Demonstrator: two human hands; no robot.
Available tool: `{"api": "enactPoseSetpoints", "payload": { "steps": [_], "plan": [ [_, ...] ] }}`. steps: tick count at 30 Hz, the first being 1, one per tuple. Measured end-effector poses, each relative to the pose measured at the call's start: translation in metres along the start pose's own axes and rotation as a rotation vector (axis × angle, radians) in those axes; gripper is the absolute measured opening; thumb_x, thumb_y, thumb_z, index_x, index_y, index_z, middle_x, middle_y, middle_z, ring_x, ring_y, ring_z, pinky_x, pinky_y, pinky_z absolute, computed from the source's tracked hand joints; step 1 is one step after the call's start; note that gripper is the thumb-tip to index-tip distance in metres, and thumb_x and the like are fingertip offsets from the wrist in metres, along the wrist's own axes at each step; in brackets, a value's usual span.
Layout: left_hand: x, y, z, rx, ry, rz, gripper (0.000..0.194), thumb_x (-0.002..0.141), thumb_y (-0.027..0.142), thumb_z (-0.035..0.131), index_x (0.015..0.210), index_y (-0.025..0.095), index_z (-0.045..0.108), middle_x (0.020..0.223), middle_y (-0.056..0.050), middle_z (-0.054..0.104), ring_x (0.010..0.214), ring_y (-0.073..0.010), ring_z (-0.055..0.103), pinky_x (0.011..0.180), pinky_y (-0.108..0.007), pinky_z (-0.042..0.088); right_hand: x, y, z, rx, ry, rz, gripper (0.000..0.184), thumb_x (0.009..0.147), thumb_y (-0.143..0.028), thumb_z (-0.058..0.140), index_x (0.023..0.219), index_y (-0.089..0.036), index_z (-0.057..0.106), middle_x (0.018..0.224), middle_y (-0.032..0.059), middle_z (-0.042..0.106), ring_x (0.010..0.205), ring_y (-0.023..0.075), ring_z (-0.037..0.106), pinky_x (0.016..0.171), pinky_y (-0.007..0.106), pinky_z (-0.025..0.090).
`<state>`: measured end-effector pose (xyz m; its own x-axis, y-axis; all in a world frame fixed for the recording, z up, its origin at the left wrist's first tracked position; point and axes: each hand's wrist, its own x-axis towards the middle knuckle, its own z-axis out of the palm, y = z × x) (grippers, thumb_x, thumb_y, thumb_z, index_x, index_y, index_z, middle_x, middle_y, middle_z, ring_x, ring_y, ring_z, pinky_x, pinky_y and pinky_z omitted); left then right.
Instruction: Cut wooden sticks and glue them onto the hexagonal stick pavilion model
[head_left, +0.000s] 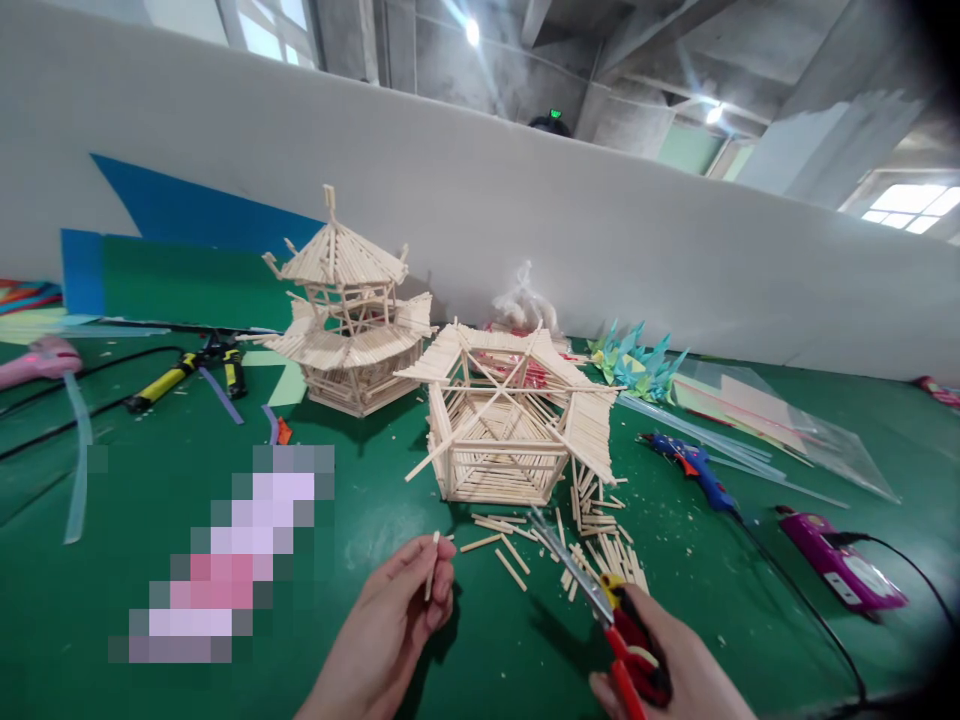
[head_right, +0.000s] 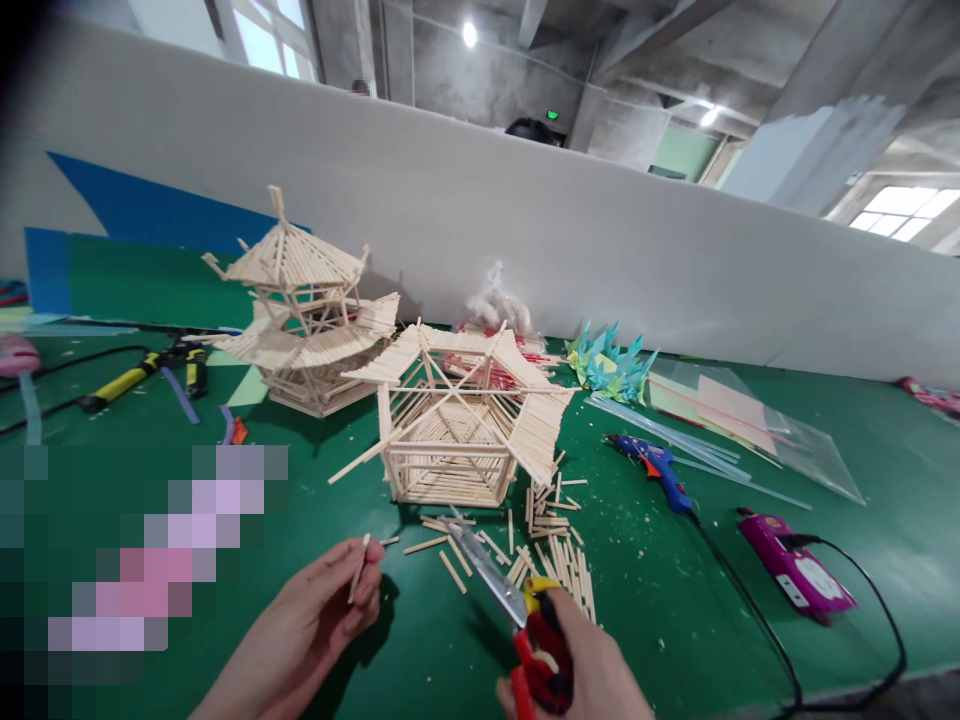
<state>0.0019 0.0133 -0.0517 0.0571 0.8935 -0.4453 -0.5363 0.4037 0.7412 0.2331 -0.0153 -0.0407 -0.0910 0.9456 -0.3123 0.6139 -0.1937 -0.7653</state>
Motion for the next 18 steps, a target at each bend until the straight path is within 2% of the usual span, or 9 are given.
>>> {"api": "enactPoseSetpoints", "payload": {
  "steps": [4, 7, 11, 15, 18],
  "plan": [
    [0.001, 0.005, -0.003, -0.06, -0.023, -0.05, 0.014, 0.072, 0.028, 0.059, 0.081, 0.017, 0.062, 0.055, 0.004, 0.055, 0.048, -0.0073, 0.042, 0.049, -0.019, 0.034, -0.002, 0.02, -0.031, -0.242, 0.152, 0.031, 0.037, 0.065, -0.037, 0.057, 0.096, -0.019, 0.049, 0.075, 0.0037, 0.065, 0.065, 0.0201, 0.061, 0.057, 0.026, 0.046],
    [0.002, 0.007, -0.005, -0.028, -0.008, -0.036, 0.02, 0.072, 0.025, 0.06, 0.09, 0.016, 0.059, 0.058, 0.002, 0.06, 0.049, -0.0072, 0.045, 0.051, -0.019, 0.035, -0.004, 0.043, -0.051, -0.373, 0.263, 0.089, 0.039, 0.069, -0.041, 0.052, 0.103, -0.022, 0.046, 0.092, 0.0063, 0.065, 0.081, 0.0227, 0.062, 0.067, 0.028, 0.047],
    [0.001, 0.011, -0.002, 0.054, -0.028, -0.01, 0.018, 0.077, 0.023, 0.056, 0.092, 0.015, 0.055, 0.06, 0.001, 0.061, 0.049, -0.0071, 0.045, 0.051, -0.019, 0.035, -0.001, 0.067, -0.074, -0.46, 0.344, 0.209, 0.041, 0.071, -0.046, 0.048, 0.104, -0.022, 0.046, 0.096, 0.0074, 0.064, 0.087, 0.0239, 0.061, 0.072, 0.032, 0.046],
    [-0.004, 0.014, 0.006, 0.085, -0.117, -0.032, 0.01, 0.08, 0.025, 0.051, 0.084, 0.017, 0.054, 0.06, 0.001, 0.061, 0.049, -0.0077, 0.045, 0.052, -0.02, 0.035, 0.01, 0.081, -0.089, -0.518, 0.427, 0.227, 0.047, 0.069, -0.044, 0.048, 0.106, -0.015, 0.047, 0.1, 0.012, 0.063, 0.091, 0.0271, 0.059, 0.075, 0.035, 0.046],
    [-0.007, 0.012, 0.01, 0.097, -0.173, -0.045, 0.011, 0.08, 0.028, 0.05, 0.081, 0.018, 0.054, 0.061, 0.001, 0.061, 0.049, -0.008, 0.045, 0.051, -0.021, 0.033, 0.013, 0.085, -0.088, -0.499, 0.448, 0.221, 0.045, 0.068, -0.044, 0.05, 0.104, -0.018, 0.046, 0.098, 0.0109, 0.064, 0.089, 0.0276, 0.06, 0.073, 0.035, 0.046]
  ]
}}
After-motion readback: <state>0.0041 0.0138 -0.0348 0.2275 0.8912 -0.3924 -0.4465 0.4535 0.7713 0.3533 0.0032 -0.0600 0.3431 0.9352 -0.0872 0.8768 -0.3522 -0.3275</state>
